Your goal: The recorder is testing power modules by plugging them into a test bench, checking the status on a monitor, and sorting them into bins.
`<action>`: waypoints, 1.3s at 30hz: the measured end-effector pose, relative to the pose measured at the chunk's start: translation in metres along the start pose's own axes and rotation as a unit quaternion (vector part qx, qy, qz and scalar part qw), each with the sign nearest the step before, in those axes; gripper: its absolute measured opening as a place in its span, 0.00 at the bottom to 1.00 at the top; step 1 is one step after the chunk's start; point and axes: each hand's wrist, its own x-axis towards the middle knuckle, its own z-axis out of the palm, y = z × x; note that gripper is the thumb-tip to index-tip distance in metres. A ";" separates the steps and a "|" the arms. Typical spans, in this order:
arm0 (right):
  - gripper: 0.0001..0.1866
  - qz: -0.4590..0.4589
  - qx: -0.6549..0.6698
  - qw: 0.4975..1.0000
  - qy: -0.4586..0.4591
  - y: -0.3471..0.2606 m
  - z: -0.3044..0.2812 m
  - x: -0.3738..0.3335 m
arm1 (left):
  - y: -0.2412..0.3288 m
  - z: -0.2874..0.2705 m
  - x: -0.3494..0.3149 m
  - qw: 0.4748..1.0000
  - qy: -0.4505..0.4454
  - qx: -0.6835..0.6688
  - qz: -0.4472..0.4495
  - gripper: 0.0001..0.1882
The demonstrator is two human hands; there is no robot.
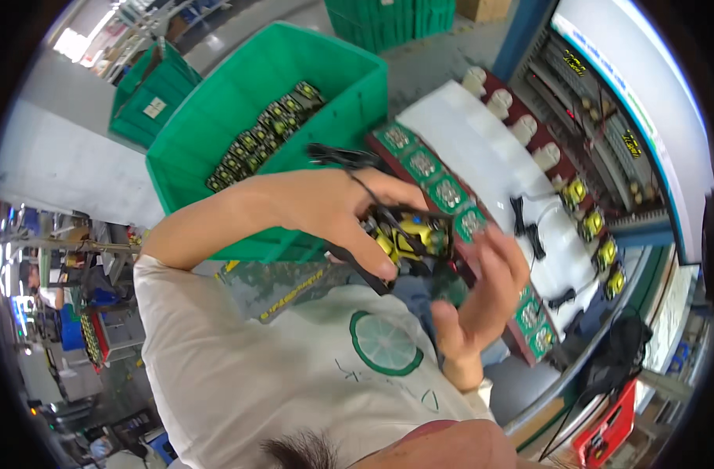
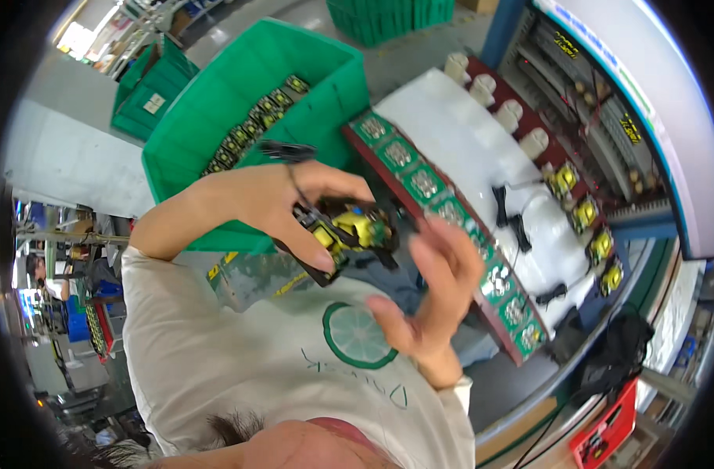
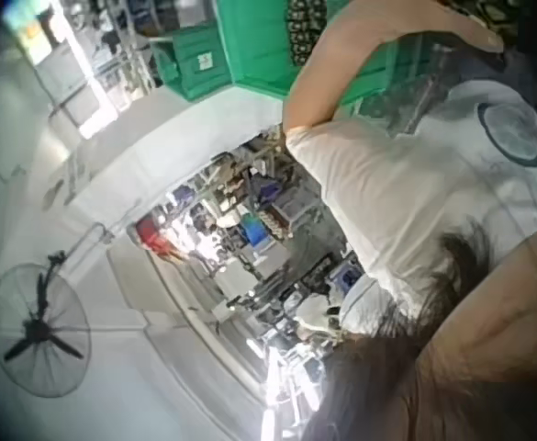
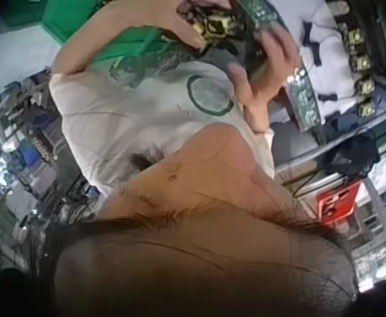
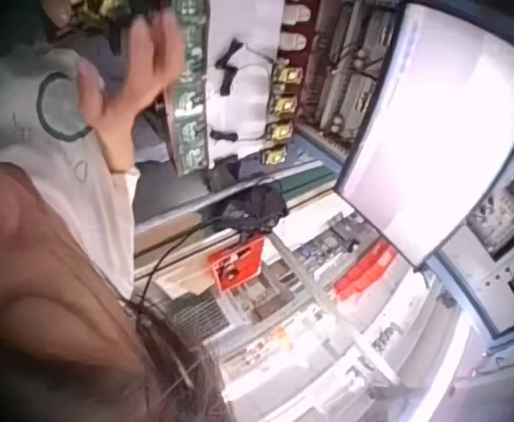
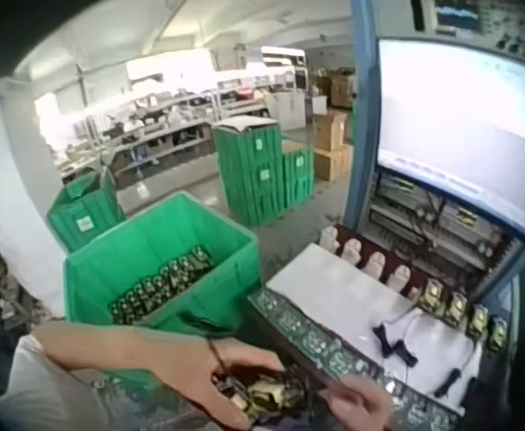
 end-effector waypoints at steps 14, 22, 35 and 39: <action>0.23 0.497 0.225 0.838 0.028 0.035 0.021 -0.120 | -0.117 0.099 -0.010 0.942 0.049 -0.256 -0.212 0.29; 0.15 0.510 0.262 0.819 0.041 0.059 0.022 -0.140 | -0.163 0.125 -0.023 0.873 0.194 -0.376 -0.243 0.26; 0.11 0.207 -0.102 0.942 -0.243 0.064 0.013 -0.094 | -0.164 0.108 -0.020 0.993 0.064 0.014 -0.097 0.28; 0.17 0.515 0.142 0.754 -0.381 0.105 -0.012 -0.137 | -0.156 0.104 -0.011 0.994 0.085 0.018 -0.071 0.39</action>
